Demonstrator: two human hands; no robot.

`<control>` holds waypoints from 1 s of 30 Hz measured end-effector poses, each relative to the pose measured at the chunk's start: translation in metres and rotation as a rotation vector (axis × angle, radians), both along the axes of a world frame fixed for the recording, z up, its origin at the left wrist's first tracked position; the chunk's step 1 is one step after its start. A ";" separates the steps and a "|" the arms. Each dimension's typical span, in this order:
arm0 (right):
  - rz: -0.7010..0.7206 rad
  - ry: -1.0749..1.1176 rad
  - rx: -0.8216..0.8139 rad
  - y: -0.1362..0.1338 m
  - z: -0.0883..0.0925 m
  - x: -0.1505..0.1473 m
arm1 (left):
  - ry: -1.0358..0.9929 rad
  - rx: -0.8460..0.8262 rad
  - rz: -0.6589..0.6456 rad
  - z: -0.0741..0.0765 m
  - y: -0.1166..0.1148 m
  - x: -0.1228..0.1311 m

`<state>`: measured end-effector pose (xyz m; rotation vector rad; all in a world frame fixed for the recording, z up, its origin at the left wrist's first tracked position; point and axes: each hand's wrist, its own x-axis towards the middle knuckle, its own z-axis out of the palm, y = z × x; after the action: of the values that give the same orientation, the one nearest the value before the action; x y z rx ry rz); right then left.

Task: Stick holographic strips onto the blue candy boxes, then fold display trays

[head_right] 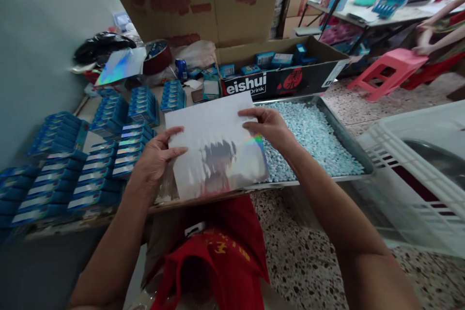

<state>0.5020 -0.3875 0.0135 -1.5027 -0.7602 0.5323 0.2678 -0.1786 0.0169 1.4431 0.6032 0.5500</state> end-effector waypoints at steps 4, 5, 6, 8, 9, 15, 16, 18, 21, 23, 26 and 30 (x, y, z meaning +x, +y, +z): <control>0.071 0.073 0.019 -0.003 0.006 -0.015 | 0.099 0.111 -0.017 0.005 0.003 -0.013; 0.090 0.081 0.013 -0.003 0.007 -0.019 | 0.123 0.108 -0.011 0.006 0.004 -0.017; 0.110 0.083 0.005 -0.004 0.007 -0.022 | 0.135 0.095 -0.007 0.007 0.005 -0.020; 0.137 0.069 -0.006 -0.004 0.007 -0.029 | 0.127 0.077 0.008 0.009 0.007 -0.027; 0.129 0.046 -0.007 -0.004 0.008 -0.032 | 0.121 0.093 0.023 0.010 0.007 -0.030; -0.216 -0.584 -0.074 0.005 0.021 -0.058 | 0.115 0.522 0.232 0.015 0.006 -0.047; -0.254 -0.687 -0.075 0.006 0.026 -0.063 | 0.130 0.645 0.278 0.018 0.006 -0.050; -0.237 -0.785 -0.067 0.008 0.036 -0.069 | 0.188 0.903 0.370 0.028 0.006 -0.056; -0.067 -0.737 -0.060 0.010 0.051 -0.072 | 0.230 1.182 0.373 0.054 0.001 -0.058; 0.019 -0.674 -0.047 0.013 0.059 -0.071 | 0.211 1.228 0.175 0.072 -0.005 -0.051; 0.059 -0.659 -0.079 0.018 0.068 -0.067 | 0.207 1.127 -0.130 0.088 -0.011 -0.026; -0.006 -0.926 -0.232 0.025 0.078 -0.071 | 0.231 0.994 -0.151 0.087 -0.011 0.011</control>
<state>0.4309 -0.3630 0.0913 -1.9744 -1.4306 -0.1324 0.2784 -0.1892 0.1040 2.4942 0.3915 0.5935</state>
